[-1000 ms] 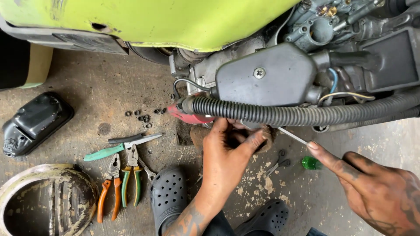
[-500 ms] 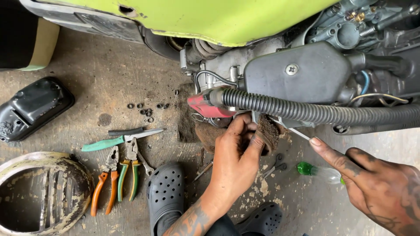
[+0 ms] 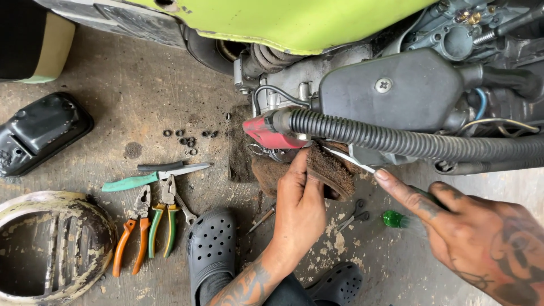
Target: The person is sitting on the floor repairing a green scooter's engine. They use a screwdriver to adjust components near the carburetor and a rag to wipe parts, with various tools like pliers and wrenches visible on the floor.
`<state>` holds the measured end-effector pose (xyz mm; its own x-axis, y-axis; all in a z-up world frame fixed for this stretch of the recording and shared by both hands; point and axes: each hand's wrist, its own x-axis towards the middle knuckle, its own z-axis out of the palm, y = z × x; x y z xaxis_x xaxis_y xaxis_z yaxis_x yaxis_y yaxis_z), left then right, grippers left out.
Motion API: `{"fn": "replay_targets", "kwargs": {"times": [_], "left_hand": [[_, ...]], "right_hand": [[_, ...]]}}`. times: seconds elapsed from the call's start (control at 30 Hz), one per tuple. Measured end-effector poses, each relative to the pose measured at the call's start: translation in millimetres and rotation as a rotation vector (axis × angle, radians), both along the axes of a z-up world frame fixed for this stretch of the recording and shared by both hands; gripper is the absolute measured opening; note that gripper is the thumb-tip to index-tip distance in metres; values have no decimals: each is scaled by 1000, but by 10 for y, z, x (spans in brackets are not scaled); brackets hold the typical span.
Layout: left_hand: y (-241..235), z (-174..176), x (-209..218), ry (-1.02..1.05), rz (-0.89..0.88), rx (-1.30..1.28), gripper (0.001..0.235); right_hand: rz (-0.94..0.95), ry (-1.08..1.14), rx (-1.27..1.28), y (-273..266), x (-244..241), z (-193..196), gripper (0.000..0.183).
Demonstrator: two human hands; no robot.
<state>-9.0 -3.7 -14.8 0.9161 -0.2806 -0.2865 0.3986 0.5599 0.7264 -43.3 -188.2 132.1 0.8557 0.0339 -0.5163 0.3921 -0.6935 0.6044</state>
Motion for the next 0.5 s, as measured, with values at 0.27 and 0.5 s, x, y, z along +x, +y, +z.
{"fn": "replay_targets", "kwargs": {"times": [0.27,0.5], "left_hand": [[2,16,74,-6,-41,-160,9],[74,164,103,46,-90,200,16]], "right_hand": [[66,11,71,29,-23,-42,88],[-3,34,-8,-325,-364,3,85]]}}
